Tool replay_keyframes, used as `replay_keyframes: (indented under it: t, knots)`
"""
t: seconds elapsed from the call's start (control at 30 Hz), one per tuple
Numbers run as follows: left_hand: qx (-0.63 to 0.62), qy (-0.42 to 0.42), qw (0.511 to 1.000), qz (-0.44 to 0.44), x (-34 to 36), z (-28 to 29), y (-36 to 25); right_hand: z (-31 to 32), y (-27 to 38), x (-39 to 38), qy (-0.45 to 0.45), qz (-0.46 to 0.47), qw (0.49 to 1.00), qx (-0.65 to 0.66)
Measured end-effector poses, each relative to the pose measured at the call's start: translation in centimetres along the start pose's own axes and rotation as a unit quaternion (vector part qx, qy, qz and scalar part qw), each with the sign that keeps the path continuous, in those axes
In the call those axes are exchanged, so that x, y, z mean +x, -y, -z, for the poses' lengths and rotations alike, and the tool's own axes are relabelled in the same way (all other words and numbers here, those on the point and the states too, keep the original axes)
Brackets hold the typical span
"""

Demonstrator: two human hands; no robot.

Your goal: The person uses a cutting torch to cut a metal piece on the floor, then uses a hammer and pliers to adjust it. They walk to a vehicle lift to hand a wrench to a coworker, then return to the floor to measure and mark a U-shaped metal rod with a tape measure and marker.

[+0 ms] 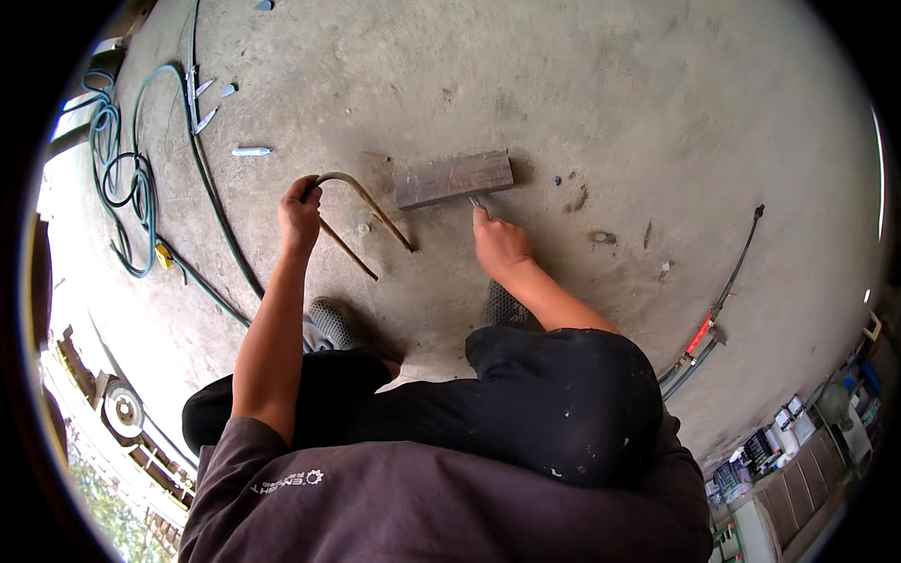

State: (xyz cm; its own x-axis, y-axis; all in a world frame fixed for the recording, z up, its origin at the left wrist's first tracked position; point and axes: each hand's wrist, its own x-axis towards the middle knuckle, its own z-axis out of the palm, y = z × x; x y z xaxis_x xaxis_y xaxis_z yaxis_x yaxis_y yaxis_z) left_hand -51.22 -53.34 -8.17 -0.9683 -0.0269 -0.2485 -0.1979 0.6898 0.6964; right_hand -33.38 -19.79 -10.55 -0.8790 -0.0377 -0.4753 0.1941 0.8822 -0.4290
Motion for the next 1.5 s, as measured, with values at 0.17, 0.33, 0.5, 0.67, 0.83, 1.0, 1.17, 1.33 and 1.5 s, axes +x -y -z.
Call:
replay_keyframes:
  t: [0.17, 0.33, 0.5, 0.67, 0.83, 1.0, 1.17, 1.33, 1.5]
  knots:
    - [0.031, -0.005, 0.999, 0.034, -0.1, 0.0, 0.0, 1.1, 0.5, 2.0, -0.058, 0.038, 0.998, 0.002]
    - [0.005, -0.025, 0.999, -0.028, -0.9, 0.4, 0.1, 3.4, 2.6, 1.4, -0.067, 0.077, 0.995, 0.024]
    - [-0.017, -0.035, 0.999, 0.016, -1.3, 0.2, 0.5, 5.9, 2.6, 5.6, -0.067, 0.049, 0.996, 0.017]
    - [-0.026, -0.039, 0.998, 0.034, -1.9, 0.6, 0.6, 7.1, 3.6, 7.9, -0.002, 0.026, 1.000, 0.002]
    - [-0.065, -0.041, 0.995, 0.068, -2.2, 0.9, 1.0, 5.8, 3.8, 6.1, 0.000, 0.022, 1.000, -0.012]
    - [-0.145, -0.047, 0.986, 0.063, -2.8, 0.6, 1.0, 2.9, 3.0, 4.7, -0.034, 0.027, 0.999, -0.021]
    - [-0.172, -0.046, 0.982, 0.060, -3.3, 0.2, 0.2, 1.7, 2.3, 5.2, -0.048, 0.034, 0.997, -0.040]
    - [-0.216, -0.006, 0.976, 0.033, -2.1, -1.0, -2.3, 1.0, 1.9, 5.7, -0.061, 0.042, 0.996, -0.040]
    - [-0.185, 0.143, 0.969, -0.076, -1.3, -2.1, -7.7, -0.4, 1.5, 6.0, -0.098, 0.067, 0.992, -0.051]
